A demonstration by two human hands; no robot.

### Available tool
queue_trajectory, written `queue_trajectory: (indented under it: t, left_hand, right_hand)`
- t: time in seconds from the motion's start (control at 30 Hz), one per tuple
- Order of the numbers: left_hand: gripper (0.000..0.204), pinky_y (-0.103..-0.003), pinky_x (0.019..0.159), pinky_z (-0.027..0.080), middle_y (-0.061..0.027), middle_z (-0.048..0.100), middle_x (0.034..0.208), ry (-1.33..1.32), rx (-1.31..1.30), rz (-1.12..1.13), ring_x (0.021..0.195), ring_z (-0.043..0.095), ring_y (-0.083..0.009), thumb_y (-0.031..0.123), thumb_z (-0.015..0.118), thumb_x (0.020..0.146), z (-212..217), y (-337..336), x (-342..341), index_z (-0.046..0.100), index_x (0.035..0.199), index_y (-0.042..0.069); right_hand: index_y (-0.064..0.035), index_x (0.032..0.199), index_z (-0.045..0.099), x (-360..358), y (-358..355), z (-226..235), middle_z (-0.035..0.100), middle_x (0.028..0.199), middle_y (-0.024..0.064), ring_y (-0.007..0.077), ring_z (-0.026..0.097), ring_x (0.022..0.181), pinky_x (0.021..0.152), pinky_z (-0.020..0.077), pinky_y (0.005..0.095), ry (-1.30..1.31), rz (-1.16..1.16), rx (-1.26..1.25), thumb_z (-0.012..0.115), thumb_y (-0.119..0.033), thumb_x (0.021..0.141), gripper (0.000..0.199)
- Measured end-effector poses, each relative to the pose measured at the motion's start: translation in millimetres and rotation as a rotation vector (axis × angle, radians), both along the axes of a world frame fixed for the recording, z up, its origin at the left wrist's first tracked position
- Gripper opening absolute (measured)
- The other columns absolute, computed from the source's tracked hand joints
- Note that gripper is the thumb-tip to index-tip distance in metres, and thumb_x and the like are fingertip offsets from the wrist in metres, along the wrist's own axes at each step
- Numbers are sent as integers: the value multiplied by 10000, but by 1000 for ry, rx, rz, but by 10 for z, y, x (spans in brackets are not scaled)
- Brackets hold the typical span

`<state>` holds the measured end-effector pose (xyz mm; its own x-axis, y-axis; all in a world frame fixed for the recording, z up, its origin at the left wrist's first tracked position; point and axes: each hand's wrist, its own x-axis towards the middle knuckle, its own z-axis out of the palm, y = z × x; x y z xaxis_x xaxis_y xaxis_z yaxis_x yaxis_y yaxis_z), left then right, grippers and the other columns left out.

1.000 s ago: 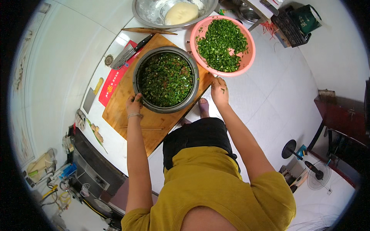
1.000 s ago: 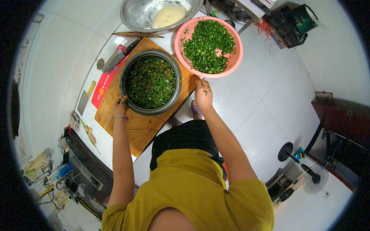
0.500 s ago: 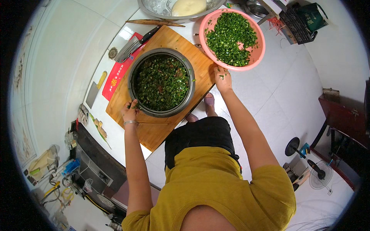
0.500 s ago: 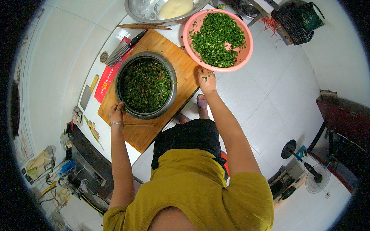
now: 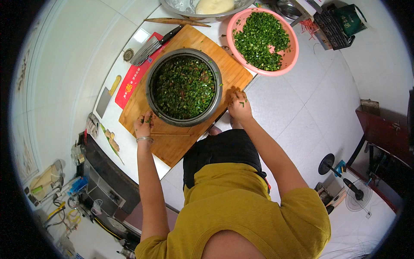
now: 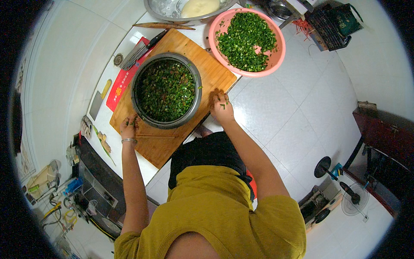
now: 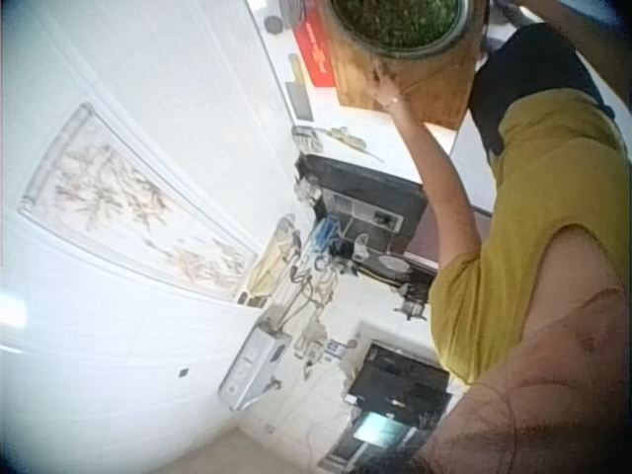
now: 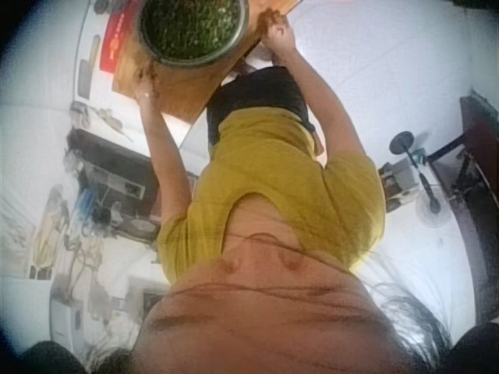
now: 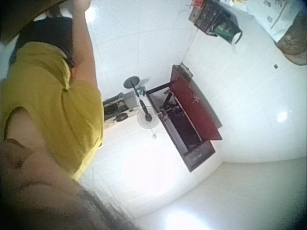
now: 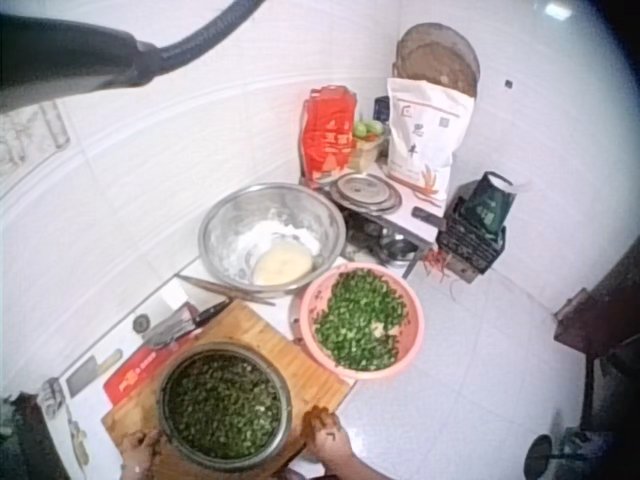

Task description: The person transfers chopped green vegetables from a pink bowl into a metal bowl on a wooden cutting board. They then use both hands to mix and knead the vegetables in the metal bowl, ensuring the ingredients are thoroughly combined.

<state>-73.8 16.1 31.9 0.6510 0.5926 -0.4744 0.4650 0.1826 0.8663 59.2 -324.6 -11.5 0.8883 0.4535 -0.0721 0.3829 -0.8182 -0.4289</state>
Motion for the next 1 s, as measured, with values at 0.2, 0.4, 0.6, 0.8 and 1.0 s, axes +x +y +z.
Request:
queue_trajectory:
  t: [0.2,0.4,0.6,0.8,1.0]
  left_hand:
    - [289,-191,417,347,-53,593,672,52,-84,61,485,446,-60,297,522,863,10,10,-62,580,857,14]
    - [279,-187,420,342,-50,589,684,30,-58,38,495,446,-58,281,505,871,9,39,-122,575,884,12]
    - [291,-191,430,345,-47,590,684,20,-11,54,497,448,-60,300,527,860,164,-54,-80,580,866,14]
    - [296,-200,448,357,-35,580,684,5,-27,77,515,451,-58,309,541,854,159,-10,-129,584,866,16]
    - [281,-213,449,372,-44,586,680,-26,22,25,506,457,-68,289,539,856,103,-7,-178,589,850,13]
  right_hand:
    - [10,1093,502,-141,51,-224,461,1141,209,370,465,1054,822,461,390,-26,-9,-42,496,-30,706,389]
    - [15,1056,513,-3,70,-290,481,1130,195,360,522,957,700,508,359,-144,57,-93,452,2,712,350]
    - [5,884,588,89,132,-35,594,880,167,323,582,792,674,494,355,-60,-17,116,528,-18,688,206]
    - [10,748,568,402,-38,292,565,666,35,116,543,600,583,469,240,647,-556,986,603,46,672,91]
    - [14,830,583,199,568,1391,594,795,65,163,581,706,679,481,253,197,-240,945,576,59,701,137]
